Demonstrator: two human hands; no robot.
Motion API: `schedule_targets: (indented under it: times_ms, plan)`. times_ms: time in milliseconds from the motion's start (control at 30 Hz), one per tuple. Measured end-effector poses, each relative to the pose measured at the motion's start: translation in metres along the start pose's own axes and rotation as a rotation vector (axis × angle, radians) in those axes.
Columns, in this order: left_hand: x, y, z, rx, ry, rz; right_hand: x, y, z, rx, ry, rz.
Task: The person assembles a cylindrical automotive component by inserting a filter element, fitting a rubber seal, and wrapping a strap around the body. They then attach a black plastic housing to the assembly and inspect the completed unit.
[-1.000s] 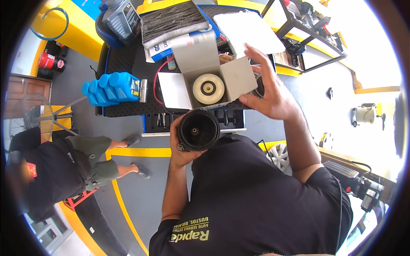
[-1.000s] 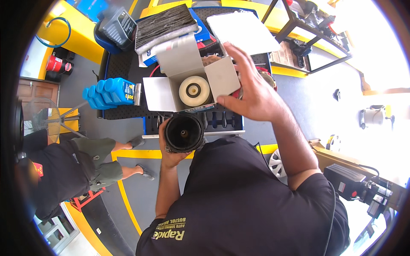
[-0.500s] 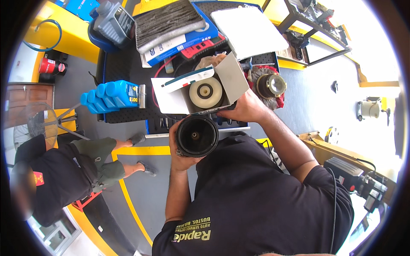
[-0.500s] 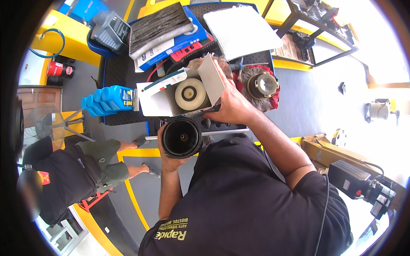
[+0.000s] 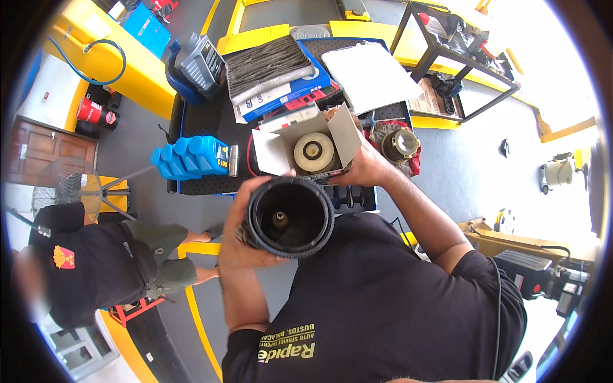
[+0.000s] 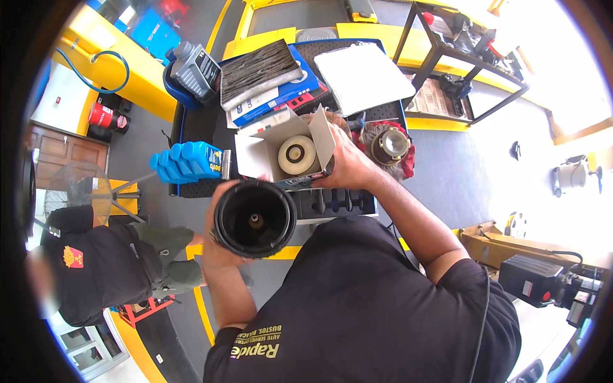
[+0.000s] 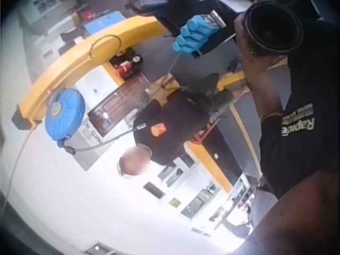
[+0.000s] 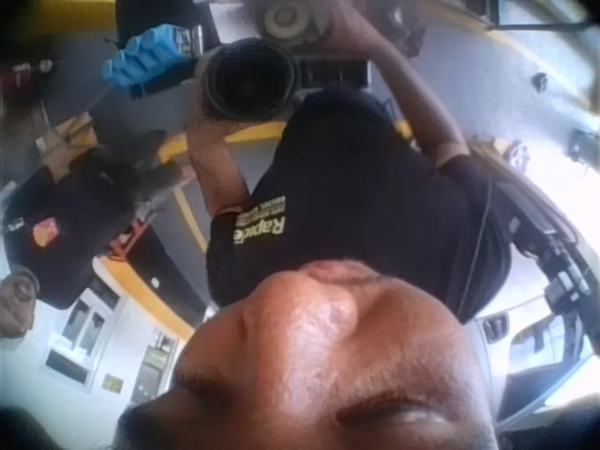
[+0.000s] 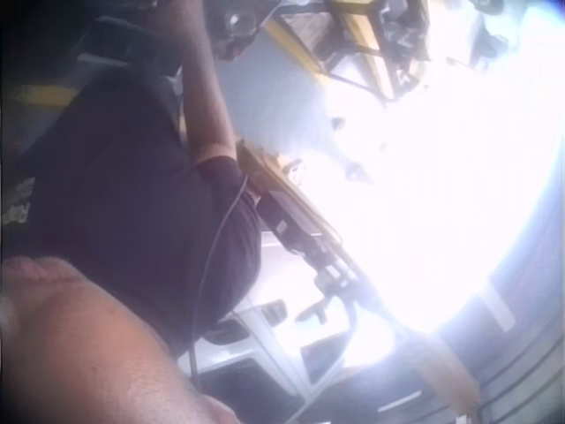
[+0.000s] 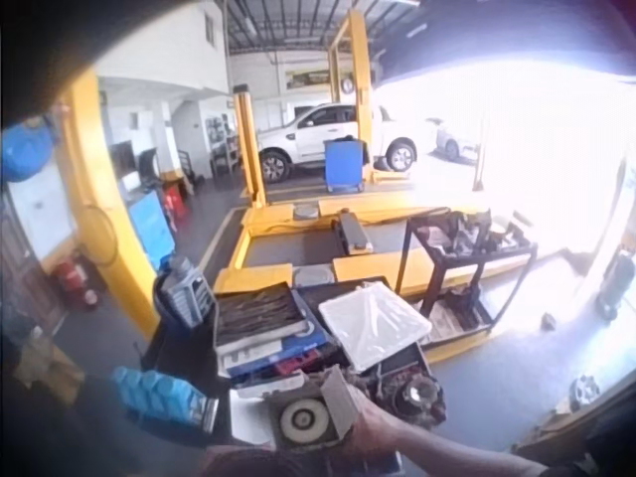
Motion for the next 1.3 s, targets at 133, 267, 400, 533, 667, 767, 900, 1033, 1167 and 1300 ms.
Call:
schedule_targets:
  times_ms: [133,267,400,533,667,767,900,1033,1167,1300]
  plan:
    - [-0.038,0.025,0.008,-0.02,0.176,0.157,0.004,-0.003,-0.001,0.072,0.024,0.097]
    - [-0.097,0.022,0.017,-0.047,0.093,0.227,0.013,0.006,-0.004,0.028,-0.007,-0.008]
    - [-0.139,0.003,0.041,0.063,0.103,0.315,0.018,0.005,-0.004,0.013,0.03,0.037]
    - [-0.172,-0.025,0.06,0.15,0.104,0.45,0.022,0.01,-0.007,-0.003,0.038,0.054]
    - [-0.174,-0.056,0.07,0.071,0.127,0.503,0.023,0.013,-0.01,-0.125,0.031,0.078]
    - [-0.168,-0.067,0.061,0.272,0.046,0.539,0.023,0.014,-0.009,-0.128,0.05,0.076]
    - [-0.165,-0.05,0.053,0.354,0.021,0.466,0.024,0.01,-0.007,-0.024,0.049,0.075]
    - [-0.146,0.004,0.032,0.302,-0.057,0.243,0.026,0.003,-0.006,0.026,0.052,0.091]
    - [-0.075,0.021,0.011,0.394,0.008,0.164,0.027,-0.001,-0.006,0.009,0.038,0.083]
    - [-0.014,-0.001,0.02,0.283,0.202,0.033,0.027,-0.002,-0.005,-0.071,0.0,0.07]
Point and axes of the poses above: each hand's wrist, its own x-axis away from the middle knuckle, its own z-axis out of the back of the hand, y = z × x, the point moved 9 cm from there along -x, towards the middle knuckle, and after that the axes turned 2 degrees about x, right-handed, at the moved point
